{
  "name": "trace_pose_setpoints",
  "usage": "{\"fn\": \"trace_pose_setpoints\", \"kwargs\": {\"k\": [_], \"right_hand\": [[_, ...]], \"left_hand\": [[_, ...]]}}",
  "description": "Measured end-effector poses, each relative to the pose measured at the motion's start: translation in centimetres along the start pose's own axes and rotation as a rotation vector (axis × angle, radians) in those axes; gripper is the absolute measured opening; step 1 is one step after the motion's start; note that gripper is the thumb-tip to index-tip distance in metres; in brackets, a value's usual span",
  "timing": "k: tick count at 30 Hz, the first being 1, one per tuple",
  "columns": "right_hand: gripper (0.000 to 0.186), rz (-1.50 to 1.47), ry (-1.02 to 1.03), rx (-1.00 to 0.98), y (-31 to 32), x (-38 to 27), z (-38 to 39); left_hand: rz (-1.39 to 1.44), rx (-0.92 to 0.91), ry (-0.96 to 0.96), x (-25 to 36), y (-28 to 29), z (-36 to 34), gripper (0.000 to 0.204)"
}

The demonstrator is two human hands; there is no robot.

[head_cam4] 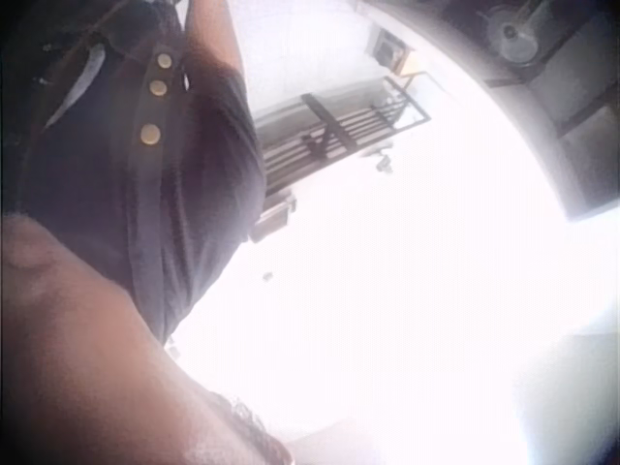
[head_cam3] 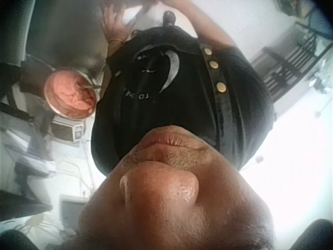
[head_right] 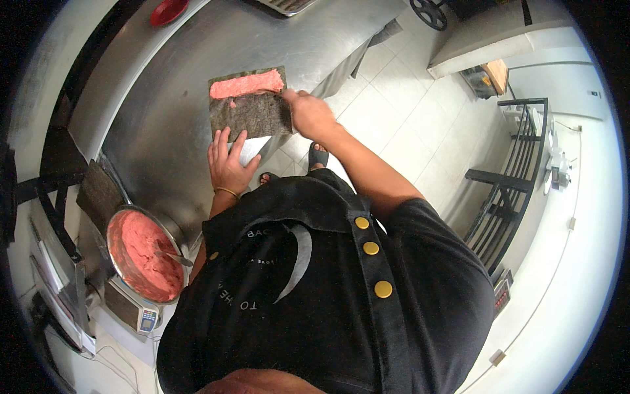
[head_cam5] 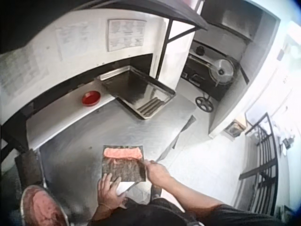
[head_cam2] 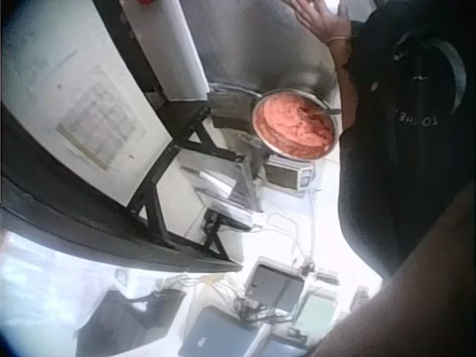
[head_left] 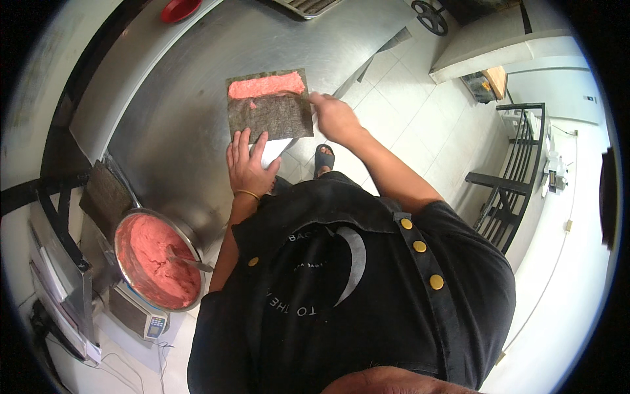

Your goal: The person spreads a pink meat paste onto sheets of seaweed using a spoon, rolls the sheets into cylinders by hand, and places the completed rolls onto a metal tray.

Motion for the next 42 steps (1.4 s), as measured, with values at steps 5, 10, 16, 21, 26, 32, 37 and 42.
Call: {"fn": "trace_pose_setpoints", "kwargs": {"k": [5, 10, 16, 21, 26, 32, 37, 42], "right_hand": [[0.023, -0.088, -0.104, 0.091, 3.5, 3.9, 4.4], [0.020, 0.025, 0.097, 0.057, 5.6, 0.3, 1.1], [0.031, 0.250, 0.547, -0.147, 5.5, -8.5, -6.6], [0.027, 0.518, 0.721, -0.343, 1.7, -7.6, -11.1], [0.021, 0.321, 0.894, -0.241, 6.1, -5.7, -14.2], [0.022, 0.516, 1.150, -0.308, 1.8, -9.2, -16.5], [0.026, 0.364, 1.249, -0.402, 2.8, -11.2, -18.6], [0.027, 0.441, 1.220, -0.427, 1.6, -11.7, -20.9]], "left_hand": [[-0.008, 0.036, -0.014, 0.3, 0.1, -0.1, 0.068], [0.050, 0.103, -0.024, 0.5, 0.9, -0.4, 0.055], [0.104, 0.195, 0.141, -0.4, 0.2, -1.0, 0.043], [0.069, 0.409, 0.458, 1.2, -0.2, -1.8, 0.028], [-0.050, 0.554, 0.601, 2.1, -0.3, -1.5, 0.028], [-0.024, 0.537, 0.692, 1.9, 0.1, -2.0, 0.041], [-0.062, 0.532, 0.695, 2.1, 0.0, -1.9, 0.042], [-0.057, 0.518, 0.715, 2.1, -0.1, -1.8, 0.044]]}}
Point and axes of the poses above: each hand's wrist, its own z-axis away from the middle knuckle, its own y-axis out of the back of the hand, x = y × z, the point moved 9 cm from there along -z, towards the middle knuckle, and after that the axes turned 13 degrees about -x, right-handed, at the moved point
